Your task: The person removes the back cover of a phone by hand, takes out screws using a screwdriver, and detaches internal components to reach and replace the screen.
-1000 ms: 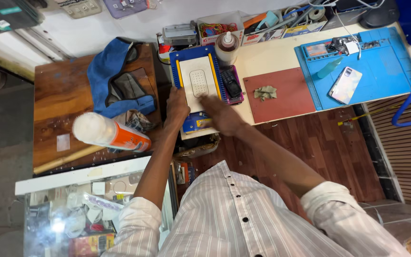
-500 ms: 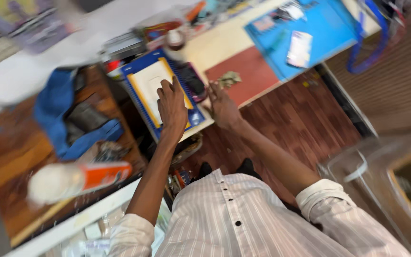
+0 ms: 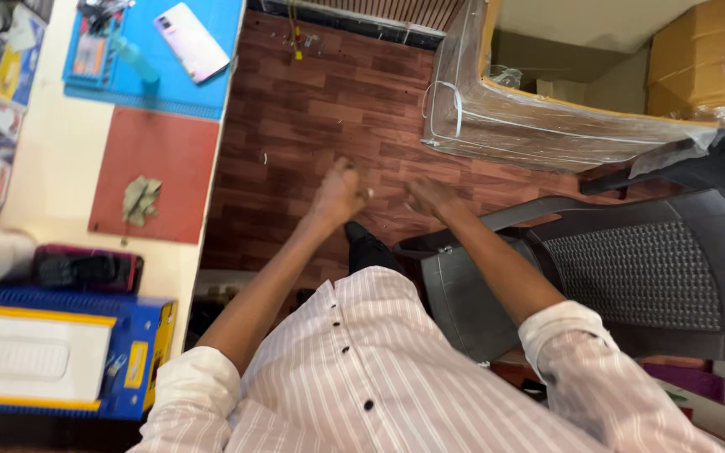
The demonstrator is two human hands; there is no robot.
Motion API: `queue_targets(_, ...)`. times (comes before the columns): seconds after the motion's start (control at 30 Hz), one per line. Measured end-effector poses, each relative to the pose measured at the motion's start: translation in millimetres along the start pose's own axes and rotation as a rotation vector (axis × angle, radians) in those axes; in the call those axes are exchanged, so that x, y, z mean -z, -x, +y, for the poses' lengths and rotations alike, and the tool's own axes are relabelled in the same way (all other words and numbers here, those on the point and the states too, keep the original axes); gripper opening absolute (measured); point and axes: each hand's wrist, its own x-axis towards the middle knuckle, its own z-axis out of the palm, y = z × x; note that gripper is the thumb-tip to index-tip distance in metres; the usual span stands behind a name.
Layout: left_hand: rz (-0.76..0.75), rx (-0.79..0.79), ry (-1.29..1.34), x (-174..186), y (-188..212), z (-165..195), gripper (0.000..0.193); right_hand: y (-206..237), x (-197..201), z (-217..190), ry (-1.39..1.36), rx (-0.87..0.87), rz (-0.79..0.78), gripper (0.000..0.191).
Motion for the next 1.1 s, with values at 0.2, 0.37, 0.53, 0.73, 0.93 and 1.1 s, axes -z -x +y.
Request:
queue_targets(0.2,-0.323,0.194,-0.018,-68.2,-72.5,-11.8,0.041,10.5,-69.9,113.4,0.457,0.069,-0.109,0.072)
queue_targets(0.37,-0.319,0.351,-0.190,-113.3,-112.7,-52.8,0.046,-24.7,-94.2,156.6,0.308,0.092,-0.513,0.088)
queue_targets(0.53,-0.254,0.458,-0.216,-101.3,-142.3,-102.0,0.054,-59.2,-117.7,174.6,0.313,0.135,-0.501,0.086)
queue_targets(0.73,-0.047,0.457,0.085,-44.7,-157.2,-101.4,0.032,-94.8,-115.4,181.0,0.285,0.123,-0.525,0.083)
queue_targets(0.93,0.143,0.490,0.159,53.9,-189.4,-111.7,0.032,-201.3,-50.5,171.8,0.268,0.133,-0.576,0.081)
queue_targets(1.1,0.316,0.354,0.342,135.5,-223.8,-151.2,0.023,-327.6,29.1,124.1,0.046,0.072,-0.624,0.100)
